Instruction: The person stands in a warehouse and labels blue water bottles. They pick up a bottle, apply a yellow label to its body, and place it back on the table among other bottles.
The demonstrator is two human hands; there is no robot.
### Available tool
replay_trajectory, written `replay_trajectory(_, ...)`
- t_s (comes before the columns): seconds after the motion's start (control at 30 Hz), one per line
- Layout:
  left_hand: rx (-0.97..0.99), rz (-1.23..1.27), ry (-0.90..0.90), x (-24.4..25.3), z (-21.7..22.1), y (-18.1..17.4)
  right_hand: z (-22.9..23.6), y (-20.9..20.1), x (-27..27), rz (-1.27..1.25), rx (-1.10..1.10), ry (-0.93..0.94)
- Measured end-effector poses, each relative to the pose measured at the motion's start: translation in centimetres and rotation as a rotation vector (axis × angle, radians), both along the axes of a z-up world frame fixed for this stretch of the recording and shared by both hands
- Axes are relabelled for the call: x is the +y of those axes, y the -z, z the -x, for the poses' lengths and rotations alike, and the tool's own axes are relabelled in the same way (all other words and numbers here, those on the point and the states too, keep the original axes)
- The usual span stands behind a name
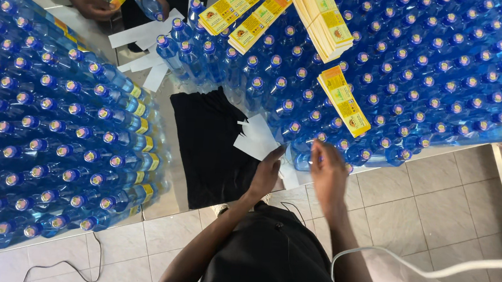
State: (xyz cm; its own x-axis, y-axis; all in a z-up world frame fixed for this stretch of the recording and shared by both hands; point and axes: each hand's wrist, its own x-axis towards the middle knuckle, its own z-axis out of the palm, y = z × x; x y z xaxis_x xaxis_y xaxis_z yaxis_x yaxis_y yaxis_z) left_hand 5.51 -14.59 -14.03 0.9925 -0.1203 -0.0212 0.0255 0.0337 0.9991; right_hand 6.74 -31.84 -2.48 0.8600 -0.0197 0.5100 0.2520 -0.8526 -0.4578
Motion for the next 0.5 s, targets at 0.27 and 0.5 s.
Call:
replay_trajectory(0.27,-0.142,-0.235,-0.148,0.6,-4.7,-7.3,-6.6,-3.4,-6.4,0.475,-0.074,0.125)
replay_trajectory(0.5,-0.369,-0.561,-0.162,-1.7,-6.9,-4.0,-6.2,-3.5,-6.6,0.343,-0.159,0.123)
